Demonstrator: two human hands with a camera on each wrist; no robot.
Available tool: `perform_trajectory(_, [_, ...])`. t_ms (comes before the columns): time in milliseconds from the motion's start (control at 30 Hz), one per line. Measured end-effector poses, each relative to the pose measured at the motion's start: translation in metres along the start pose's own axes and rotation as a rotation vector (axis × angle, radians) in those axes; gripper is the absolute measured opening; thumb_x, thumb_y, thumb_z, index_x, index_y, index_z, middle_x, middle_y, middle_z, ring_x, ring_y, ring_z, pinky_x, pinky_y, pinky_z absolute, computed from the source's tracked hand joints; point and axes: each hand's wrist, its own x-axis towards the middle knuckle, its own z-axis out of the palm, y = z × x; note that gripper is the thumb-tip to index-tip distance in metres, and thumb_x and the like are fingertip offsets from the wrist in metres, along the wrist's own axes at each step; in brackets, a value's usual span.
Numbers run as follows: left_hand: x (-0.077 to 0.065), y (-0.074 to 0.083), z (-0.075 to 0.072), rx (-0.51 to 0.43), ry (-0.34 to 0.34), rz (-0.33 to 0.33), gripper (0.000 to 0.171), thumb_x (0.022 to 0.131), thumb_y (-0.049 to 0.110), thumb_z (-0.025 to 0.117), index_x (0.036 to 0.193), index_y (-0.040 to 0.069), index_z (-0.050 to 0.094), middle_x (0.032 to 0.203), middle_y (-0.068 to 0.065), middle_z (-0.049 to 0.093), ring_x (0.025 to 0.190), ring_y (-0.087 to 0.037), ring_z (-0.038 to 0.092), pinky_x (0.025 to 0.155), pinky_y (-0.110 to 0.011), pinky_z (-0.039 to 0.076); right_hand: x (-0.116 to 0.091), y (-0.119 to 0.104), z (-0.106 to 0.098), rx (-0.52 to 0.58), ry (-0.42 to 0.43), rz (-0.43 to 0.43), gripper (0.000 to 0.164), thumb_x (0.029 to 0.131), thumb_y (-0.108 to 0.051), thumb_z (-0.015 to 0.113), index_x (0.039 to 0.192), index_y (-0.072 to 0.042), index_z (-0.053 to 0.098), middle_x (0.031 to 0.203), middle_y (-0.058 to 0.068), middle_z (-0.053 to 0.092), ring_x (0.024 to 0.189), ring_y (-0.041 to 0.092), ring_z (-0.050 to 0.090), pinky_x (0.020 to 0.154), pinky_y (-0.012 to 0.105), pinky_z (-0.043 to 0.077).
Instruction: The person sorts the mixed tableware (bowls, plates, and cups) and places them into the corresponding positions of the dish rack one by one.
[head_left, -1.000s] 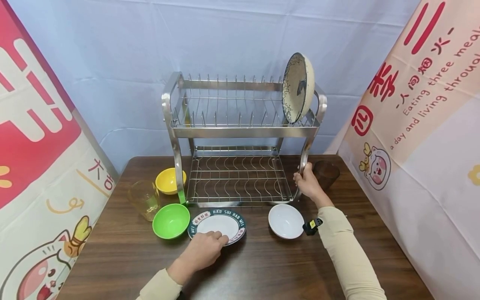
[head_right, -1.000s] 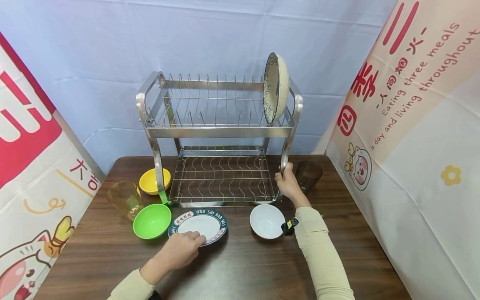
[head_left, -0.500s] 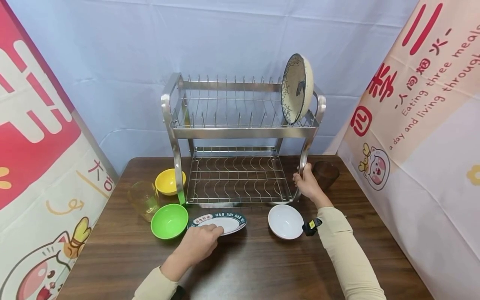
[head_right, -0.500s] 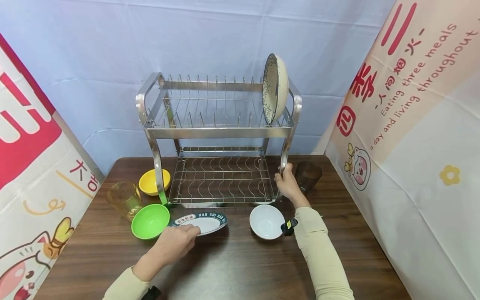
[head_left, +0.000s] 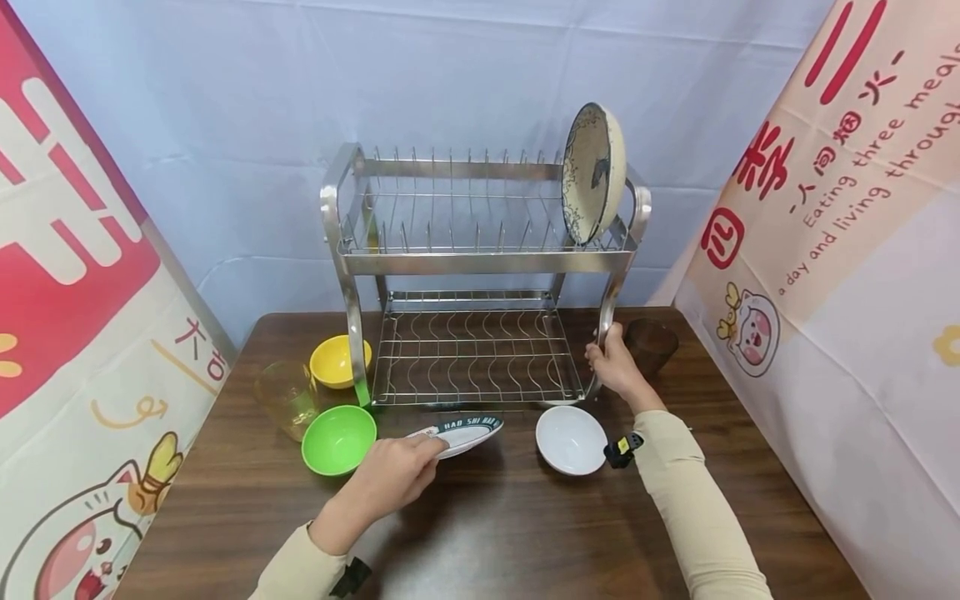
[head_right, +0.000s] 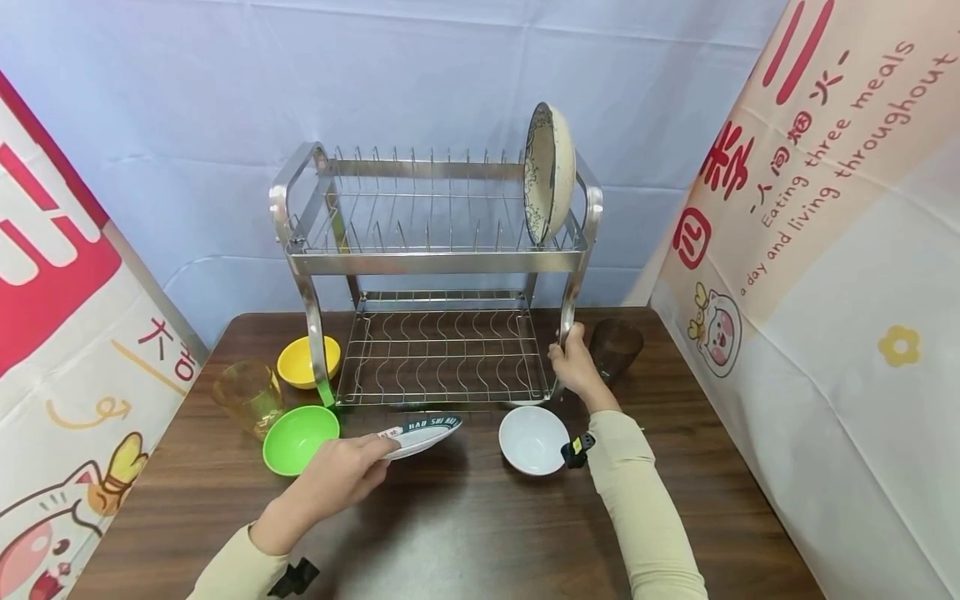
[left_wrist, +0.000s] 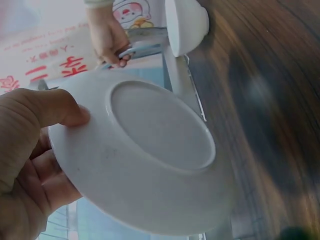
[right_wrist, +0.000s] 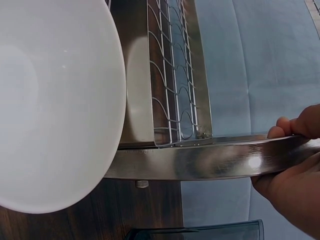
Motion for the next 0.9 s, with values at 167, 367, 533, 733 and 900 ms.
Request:
perform_trajectory(167, [0.002, 0.000, -0.004, -0.077, -0.001, 0.003, 0.027, 0.070, 0.000, 0.069, 0.095, 0.006, 0.063, 0.078, 0.000, 0.064, 0.057, -0.011, 0.057, 0.047, -0.026, 0.046, 0.001, 0.000, 0.001, 0.000, 0.000, 0.006, 0.024, 0.097, 0.000, 0.037, 0.115, 0.006, 0.022, 0.090, 0.021, 0.048, 0.079, 0.030, 0.050, 0.066, 0.035, 0.042])
perform_trajectory(367, [0.008, 0.001, -0.007, -0.112, 0.061, -0.016, 0.028, 0.072, 0.001, 0.070, 0.099, 0.005, 0.065, 0.081, -0.001, 0.067, 0.057, -0.010, 0.058, 0.046, -0.027, 0.045, 0.002, 0.000, 0.001, 0.001, 0.009, 0.001, 0.024, 0.096, 0.002, 0.037, 0.115, 0.006, 0.023, 0.089, 0.021, 0.048, 0.079, 0.030, 0.050, 0.066, 0.036, 0.043])
perform_trajectory(533, [0.012, 0.003, -0.007, -0.103, 0.116, -0.055, 0.030, 0.074, 0.001, 0.069, 0.103, 0.004, 0.063, 0.089, -0.005, 0.068, 0.068, -0.016, 0.064, 0.051, -0.032, 0.049, 0.002, 0.000, 0.001, 0.006, -0.003, 0.001, 0.023, 0.096, 0.002, 0.036, 0.114, 0.006, 0.022, 0.089, 0.020, 0.047, 0.078, 0.029, 0.049, 0.067, 0.036, 0.042])
perform_trajectory(733, [0.016, 0.004, -0.007, -0.101, 0.173, -0.114, 0.028, 0.075, -0.002, 0.066, 0.102, 0.003, 0.062, 0.091, -0.006, 0.067, 0.070, -0.017, 0.064, 0.055, -0.033, 0.049, 0.001, -0.001, 0.001, 0.008, -0.002, 0.008, 0.024, 0.096, 0.002, 0.036, 0.115, 0.005, 0.021, 0.089, 0.020, 0.046, 0.078, 0.029, 0.049, 0.067, 0.035, 0.043])
perform_trajectory(900, [0.020, 0.000, -0.005, -0.112, 0.230, -0.143, 0.025, 0.076, -0.002, 0.066, 0.101, 0.002, 0.062, 0.090, -0.008, 0.066, 0.074, -0.019, 0.065, 0.059, -0.034, 0.050, 0.001, -0.001, 0.001, 0.002, 0.001, 0.012, 0.024, 0.097, 0.001, 0.036, 0.115, 0.006, 0.021, 0.090, 0.020, 0.047, 0.079, 0.030, 0.050, 0.067, 0.035, 0.042])
